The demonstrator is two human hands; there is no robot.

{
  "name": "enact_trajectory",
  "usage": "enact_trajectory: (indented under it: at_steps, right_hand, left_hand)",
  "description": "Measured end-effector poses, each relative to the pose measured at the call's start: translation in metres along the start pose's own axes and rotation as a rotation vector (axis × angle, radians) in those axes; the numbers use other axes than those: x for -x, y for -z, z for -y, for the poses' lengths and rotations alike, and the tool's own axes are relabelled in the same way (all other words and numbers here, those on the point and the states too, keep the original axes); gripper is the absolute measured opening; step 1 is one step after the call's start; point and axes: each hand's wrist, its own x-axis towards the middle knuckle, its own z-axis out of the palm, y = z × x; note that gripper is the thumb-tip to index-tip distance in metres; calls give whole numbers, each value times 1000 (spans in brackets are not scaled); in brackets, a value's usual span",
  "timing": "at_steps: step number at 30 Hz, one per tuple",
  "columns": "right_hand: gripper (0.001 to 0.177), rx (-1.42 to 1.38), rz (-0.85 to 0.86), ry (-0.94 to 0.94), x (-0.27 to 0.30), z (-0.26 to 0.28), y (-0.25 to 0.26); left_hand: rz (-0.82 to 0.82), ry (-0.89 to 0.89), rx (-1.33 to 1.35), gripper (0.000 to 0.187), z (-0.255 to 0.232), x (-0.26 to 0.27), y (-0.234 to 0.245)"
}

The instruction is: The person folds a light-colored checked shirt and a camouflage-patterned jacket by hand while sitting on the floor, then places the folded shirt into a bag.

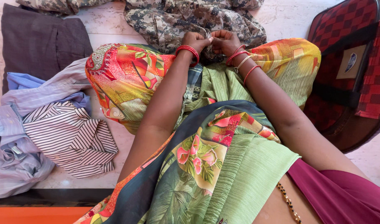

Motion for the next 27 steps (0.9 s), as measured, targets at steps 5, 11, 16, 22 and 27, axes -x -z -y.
enact_trajectory:
  at_steps: [5, 11, 16, 22, 27]
  right_hand:
    - [21, 5, -15, -50, 5, 6, -4]
    - [19, 107, 84, -18, 8, 9, -11]
    - [19, 122, 109, -18, 9, 11, -12]
    - [20, 142, 146, 12, 11, 11, -11]
    - [17, 159, 115, 6, -1, -9, -6]
  left_hand:
    - [-21, -22, -276, 46, -23, 15, 3]
    - [-49, 28, -558, 49, -43, 28, 2]
    - [1, 74, -567, 54, -43, 27, 4]
    - [16, 103, -562, 50, -36, 19, 2]
    - [22, 77, -566, 45, -36, 21, 2]
